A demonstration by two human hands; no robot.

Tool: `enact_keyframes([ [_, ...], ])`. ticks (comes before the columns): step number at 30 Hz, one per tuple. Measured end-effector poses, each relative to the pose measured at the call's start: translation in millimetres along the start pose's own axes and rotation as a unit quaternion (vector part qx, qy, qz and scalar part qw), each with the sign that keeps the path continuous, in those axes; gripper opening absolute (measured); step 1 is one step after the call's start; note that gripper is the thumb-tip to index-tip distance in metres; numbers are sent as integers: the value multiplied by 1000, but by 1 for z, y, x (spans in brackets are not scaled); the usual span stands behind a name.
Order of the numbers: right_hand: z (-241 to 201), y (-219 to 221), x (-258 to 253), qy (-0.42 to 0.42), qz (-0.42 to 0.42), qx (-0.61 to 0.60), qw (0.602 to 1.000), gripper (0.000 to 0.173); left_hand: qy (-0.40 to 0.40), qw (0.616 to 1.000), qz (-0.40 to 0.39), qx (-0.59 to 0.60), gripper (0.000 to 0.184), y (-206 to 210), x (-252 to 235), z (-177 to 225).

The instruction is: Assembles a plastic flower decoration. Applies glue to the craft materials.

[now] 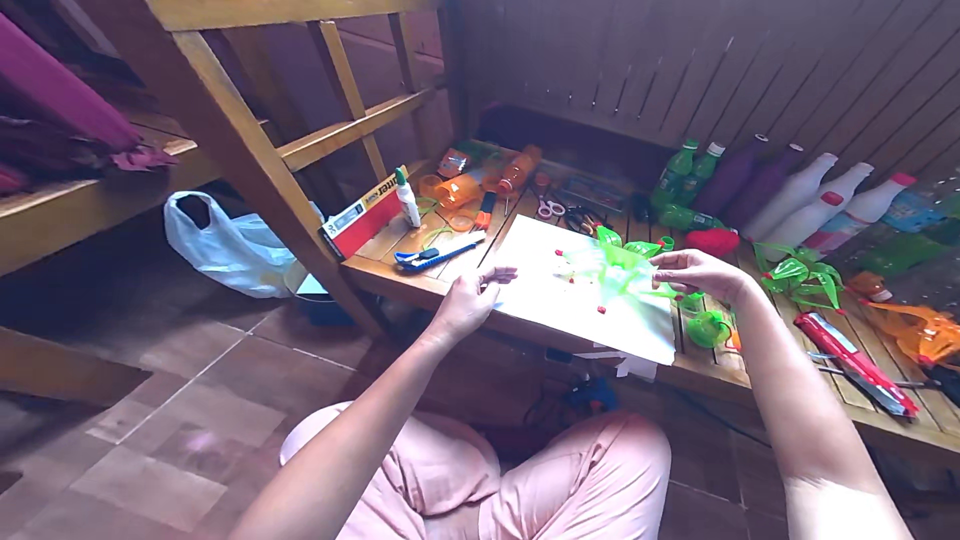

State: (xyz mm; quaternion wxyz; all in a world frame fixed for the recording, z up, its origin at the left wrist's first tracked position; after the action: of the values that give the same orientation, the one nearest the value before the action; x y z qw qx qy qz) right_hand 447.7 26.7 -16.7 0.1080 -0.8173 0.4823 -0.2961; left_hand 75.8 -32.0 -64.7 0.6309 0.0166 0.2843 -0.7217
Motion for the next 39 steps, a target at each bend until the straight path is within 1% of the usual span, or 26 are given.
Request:
enact_keyframes([
  [5,-5,-8,2,10,27,27,999,33,-10,999,-27,-28,30,4,-8,7],
  [8,-16,-18,9,28,82,72,994,33,4,998,-44,-55,29,13,-17,16],
  [11,-40,-28,24,6,152,120,981,32,45,996,-17,-82,26,19,-28,31],
  [13,-63,-22,36,-35,196,137,970,29,62,993,12,-95,18,22,-35,35],
  [14,-76,-13,42,-66,212,141,965,27,60,992,15,-111,18,23,-40,36],
  [15,-88,0,47,-105,225,144,958,26,54,990,10,-130,24,24,-43,36],
  [16,-99,18,50,-146,238,144,949,24,53,988,-5,-147,32,26,-45,36],
  [17,-107,39,51,-182,253,143,939,22,60,985,-25,-158,36,30,-46,36],
  [18,-113,64,51,-208,265,141,931,20,68,982,-59,-166,32,34,-46,36],
  [19,-116,88,48,-219,278,143,924,16,79,977,-99,-170,24,39,-45,35],
  [20,-116,109,40,-223,294,142,918,12,93,974,-123,-166,24,43,-44,34],
  [21,-114,128,29,-212,309,145,916,14,111,972,-126,-164,29,45,-42,34],
  [22,-109,143,16,-201,324,155,911,21,131,970,-114,-168,28,43,-41,36],
  [24,-98,169,-2,-207,362,181,891,35,134,964,-91,-209,17,28,-42,40],
  [25,-92,181,-6,-242,392,180,869,34,120,960,-69,-244,23,13,-44,41],
  [26,-87,191,-6,-282,420,172,845,29,100,958,-28,-268,31,-8,-46,40],
  [28,-78,208,2,-334,459,145,810,26,51,958,102,-263,39,-62,-53,25],
  [29,-74,218,8,-354,472,128,797,26,20,955,171,-240,43,-89,-54,16],
  [30,-69,229,14,-366,473,114,793,26,-11,949,224,-222,49,-111,-54,4],
  [31,-63,241,19,-373,468,105,794,27,-44,941,255,-216,54,-128,-56,-10],
  [33,-52,264,23,-393,452,95,795,27,-104,933,256,-233,62,-144,-65,-36],
  [36,-38,289,25,-414,421,70,804,28,-180,919,207,-284,73,-144,-84,-63],
  [37,-34,295,27,-412,418,64,807,28,-196,914,189,-300,75,-143,-89,-68],
  [39,-27,304,32,-404,412,53,815,27,-210,910,154,-322,72,-140,-95,-73],
])
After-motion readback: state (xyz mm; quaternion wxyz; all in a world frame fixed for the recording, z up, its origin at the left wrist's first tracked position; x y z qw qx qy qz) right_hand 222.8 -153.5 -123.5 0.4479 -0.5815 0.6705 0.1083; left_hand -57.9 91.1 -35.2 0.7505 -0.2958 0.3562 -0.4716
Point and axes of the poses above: each hand's wrist, its own x-axis away from the middle knuckle, its own y-axis out of the palm, z = x × y, the point moved 5 cm from there along -x, towards the middle knuckle, and after that the axes turned 9 degrees about y, right-handed, at the moved point
